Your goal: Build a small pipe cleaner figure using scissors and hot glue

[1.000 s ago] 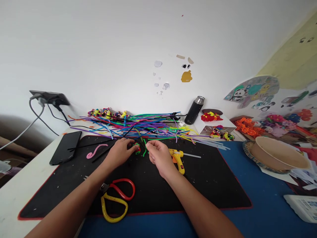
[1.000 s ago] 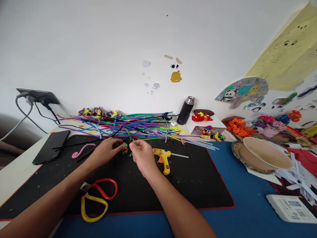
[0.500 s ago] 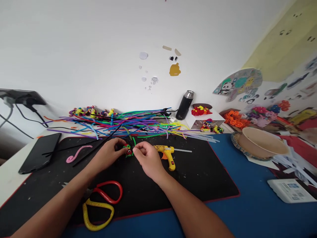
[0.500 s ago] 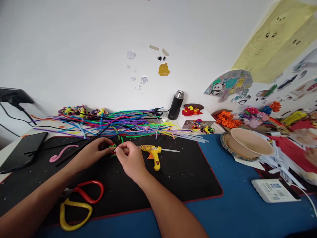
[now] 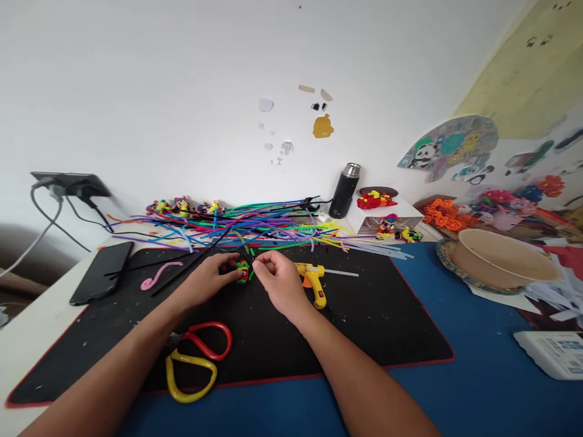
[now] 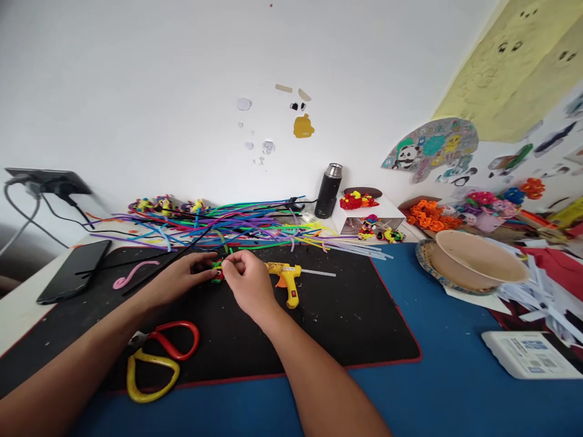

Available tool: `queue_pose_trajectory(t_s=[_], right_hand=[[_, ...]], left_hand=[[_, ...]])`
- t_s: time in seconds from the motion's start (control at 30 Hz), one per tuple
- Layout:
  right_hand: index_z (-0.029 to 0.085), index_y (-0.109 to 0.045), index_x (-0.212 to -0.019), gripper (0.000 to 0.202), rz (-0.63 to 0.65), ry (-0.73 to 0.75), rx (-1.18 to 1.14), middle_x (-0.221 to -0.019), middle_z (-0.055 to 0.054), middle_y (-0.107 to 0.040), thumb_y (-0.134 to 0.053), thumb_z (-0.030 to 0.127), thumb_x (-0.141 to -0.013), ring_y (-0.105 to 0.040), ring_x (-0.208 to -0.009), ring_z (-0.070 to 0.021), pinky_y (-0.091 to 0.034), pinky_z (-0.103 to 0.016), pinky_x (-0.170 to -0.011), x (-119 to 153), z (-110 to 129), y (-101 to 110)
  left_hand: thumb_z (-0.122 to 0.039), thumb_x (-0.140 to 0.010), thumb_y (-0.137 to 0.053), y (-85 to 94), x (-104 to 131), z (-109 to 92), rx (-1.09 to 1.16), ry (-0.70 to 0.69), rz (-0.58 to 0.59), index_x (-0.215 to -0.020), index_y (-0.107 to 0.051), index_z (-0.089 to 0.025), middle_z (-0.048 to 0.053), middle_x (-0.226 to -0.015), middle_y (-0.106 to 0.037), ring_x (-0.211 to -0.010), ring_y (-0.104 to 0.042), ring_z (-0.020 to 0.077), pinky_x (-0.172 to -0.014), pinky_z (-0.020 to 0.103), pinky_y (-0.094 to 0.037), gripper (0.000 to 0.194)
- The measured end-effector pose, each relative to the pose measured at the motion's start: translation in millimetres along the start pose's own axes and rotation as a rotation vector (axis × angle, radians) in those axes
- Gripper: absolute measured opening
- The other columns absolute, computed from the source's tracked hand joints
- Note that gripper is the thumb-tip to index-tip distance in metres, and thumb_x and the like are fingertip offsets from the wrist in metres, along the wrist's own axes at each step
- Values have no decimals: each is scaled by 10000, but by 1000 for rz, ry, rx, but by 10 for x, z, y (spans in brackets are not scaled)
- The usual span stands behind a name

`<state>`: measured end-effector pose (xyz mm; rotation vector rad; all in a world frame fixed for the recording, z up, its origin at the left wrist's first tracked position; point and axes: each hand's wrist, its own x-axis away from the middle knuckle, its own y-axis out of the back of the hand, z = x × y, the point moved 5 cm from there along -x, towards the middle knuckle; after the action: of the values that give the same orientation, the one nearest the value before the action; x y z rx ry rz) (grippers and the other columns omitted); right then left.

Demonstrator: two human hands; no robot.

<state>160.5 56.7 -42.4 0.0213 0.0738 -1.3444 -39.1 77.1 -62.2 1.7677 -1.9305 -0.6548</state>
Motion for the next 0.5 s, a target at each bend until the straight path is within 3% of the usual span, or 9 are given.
queue_pose_trajectory(t_s=[0.13, 0.37, 0.5], right_hand=[[213, -640, -874, 180, 7, -24, 12, -573, 73, -474, -680, 389, -880, -385, -493, -108, -302, -238, -475, -12, -10, -2], [211, -644, -864, 200, -2, 1, 51, -578, 63, -481, -659, 411, -870, -403, -499, -118, -309, -236, -464, -17, -12, 4], [210, -635, -872, 217, -5, -1, 64, -588, 63, -470, -653, 426, -875, -383, -502, -119, -293, -239, -460, -12, -41, 1]], left_hand=[[-680, -778, -717, -22, 0, -15, -85, -70, 31, -1130, -803, -197, 135, -1169, -773, -1116, -658, 366, -984, 443, -482, 604], [-564, -733, -799, -34, 48, -40, 34, -27, 40, -970, -752, -195, 58, -925, -752, -859, -645, 268, -769, 366, -486, 441], [-499, -715, -831, -69, 68, -45, 132, -12, 44, -939, -711, -192, 31, -868, -722, -816, -624, 232, -720, 330, -468, 399]])
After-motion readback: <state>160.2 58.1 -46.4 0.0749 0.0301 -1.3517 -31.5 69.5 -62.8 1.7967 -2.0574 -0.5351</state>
